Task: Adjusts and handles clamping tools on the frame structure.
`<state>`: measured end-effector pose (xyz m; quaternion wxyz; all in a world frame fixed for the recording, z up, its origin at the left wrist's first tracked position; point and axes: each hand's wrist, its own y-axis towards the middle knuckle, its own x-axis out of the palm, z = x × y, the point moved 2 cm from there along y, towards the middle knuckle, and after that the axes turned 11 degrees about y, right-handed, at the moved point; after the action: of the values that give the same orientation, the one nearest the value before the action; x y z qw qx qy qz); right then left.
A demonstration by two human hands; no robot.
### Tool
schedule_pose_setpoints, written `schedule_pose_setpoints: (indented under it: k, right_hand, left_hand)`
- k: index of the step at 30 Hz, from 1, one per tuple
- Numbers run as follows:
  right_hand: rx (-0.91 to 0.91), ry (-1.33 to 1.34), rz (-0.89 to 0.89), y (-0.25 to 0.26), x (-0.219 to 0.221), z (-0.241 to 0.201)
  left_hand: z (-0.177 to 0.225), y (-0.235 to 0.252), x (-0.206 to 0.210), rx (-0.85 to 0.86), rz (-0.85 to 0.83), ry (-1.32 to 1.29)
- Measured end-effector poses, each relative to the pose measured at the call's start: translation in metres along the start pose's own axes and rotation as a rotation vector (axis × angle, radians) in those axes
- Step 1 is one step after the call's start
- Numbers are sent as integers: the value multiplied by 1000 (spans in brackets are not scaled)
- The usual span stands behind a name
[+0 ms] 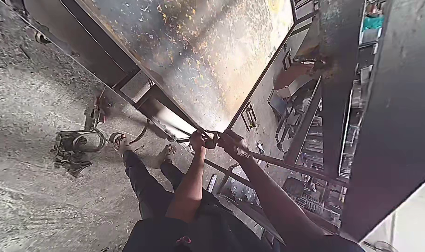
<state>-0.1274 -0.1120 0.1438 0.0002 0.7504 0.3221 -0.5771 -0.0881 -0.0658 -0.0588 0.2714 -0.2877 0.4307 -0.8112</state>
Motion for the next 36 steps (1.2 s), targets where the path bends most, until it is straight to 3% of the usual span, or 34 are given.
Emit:
schedule_pose_setpoints:
  k: [6, 12, 15, 19, 23, 28, 30, 33, 36]
  right_hand:
    - [76, -26, 223, -1, 21, -3]
    - [154, 51, 45, 8, -9, -16]
    - [217, 77, 36, 5, -22, -23]
    - [312, 81, -20, 4, -28, -31]
    - [317, 108, 26, -6, -20, -19]
    - [402, 175, 177, 0, -6, -9]
    - [352, 199, 222, -3, -11, -32]
    - [312, 226, 137, 2, -34, -92]
    - [242, 270, 13, 11, -36, -123]
  left_hand:
    - [-5, 1, -1, 16, 25, -14]
    - [7, -1, -9, 99, -63, 144]
    - [25, -12, -19, 89, -172, 328]
    - [55, -4, -50, 149, -284, 772]
    - [75, -10, -123, 184, -194, 839]
    - [129, -36, -266, 98, 55, 796]
    - [157, -60, -332, 45, 160, 856]
    - [191, -102, -434, -1, 285, 1026]
    - [209, -152, -508, -47, 448, 1157]
